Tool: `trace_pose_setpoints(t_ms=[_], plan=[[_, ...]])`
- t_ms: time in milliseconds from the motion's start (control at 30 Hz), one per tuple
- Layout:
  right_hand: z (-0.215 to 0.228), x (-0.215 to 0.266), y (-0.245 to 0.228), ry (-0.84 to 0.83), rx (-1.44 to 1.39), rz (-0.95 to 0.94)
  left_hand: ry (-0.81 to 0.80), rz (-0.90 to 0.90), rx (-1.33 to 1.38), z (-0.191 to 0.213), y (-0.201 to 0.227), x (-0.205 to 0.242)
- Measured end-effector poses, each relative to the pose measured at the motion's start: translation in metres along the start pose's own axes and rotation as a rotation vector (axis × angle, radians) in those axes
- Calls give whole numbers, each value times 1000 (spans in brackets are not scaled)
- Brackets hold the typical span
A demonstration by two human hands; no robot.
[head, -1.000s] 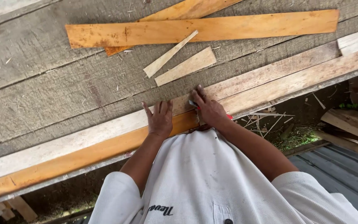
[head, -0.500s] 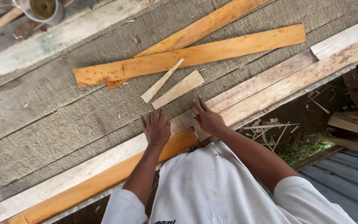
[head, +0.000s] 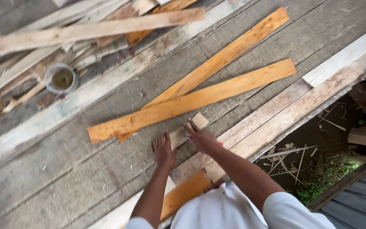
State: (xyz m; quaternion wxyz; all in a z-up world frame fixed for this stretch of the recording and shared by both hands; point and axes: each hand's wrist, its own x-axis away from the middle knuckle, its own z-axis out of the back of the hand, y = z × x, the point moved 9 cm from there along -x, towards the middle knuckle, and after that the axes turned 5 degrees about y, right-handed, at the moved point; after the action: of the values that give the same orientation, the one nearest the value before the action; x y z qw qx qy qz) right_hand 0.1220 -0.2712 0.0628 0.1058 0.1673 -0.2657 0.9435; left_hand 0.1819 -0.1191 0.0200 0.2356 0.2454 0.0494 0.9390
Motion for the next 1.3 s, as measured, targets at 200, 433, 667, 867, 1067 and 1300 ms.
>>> trace_pose_setpoints(t_ms=[200,433,667,867,1067,1300], plan=[[-34,-25,24,25,146,52,394,-287,-12,-16,-1,-8],[6,-31,10,-47,140,37,218,-356,115,-40,-8,-28],[-14,-50,25,-206,368,186,230,-373,142,-40,-2,-37],[-33,-56,34,-5,315,354,78,-264,397,-40,-13,-41],[55,-104,3,231,259,415,68,-204,546,50,-10,-83],[128,-230,-10,554,356,489,81,-195,454,164,-25,-196]])
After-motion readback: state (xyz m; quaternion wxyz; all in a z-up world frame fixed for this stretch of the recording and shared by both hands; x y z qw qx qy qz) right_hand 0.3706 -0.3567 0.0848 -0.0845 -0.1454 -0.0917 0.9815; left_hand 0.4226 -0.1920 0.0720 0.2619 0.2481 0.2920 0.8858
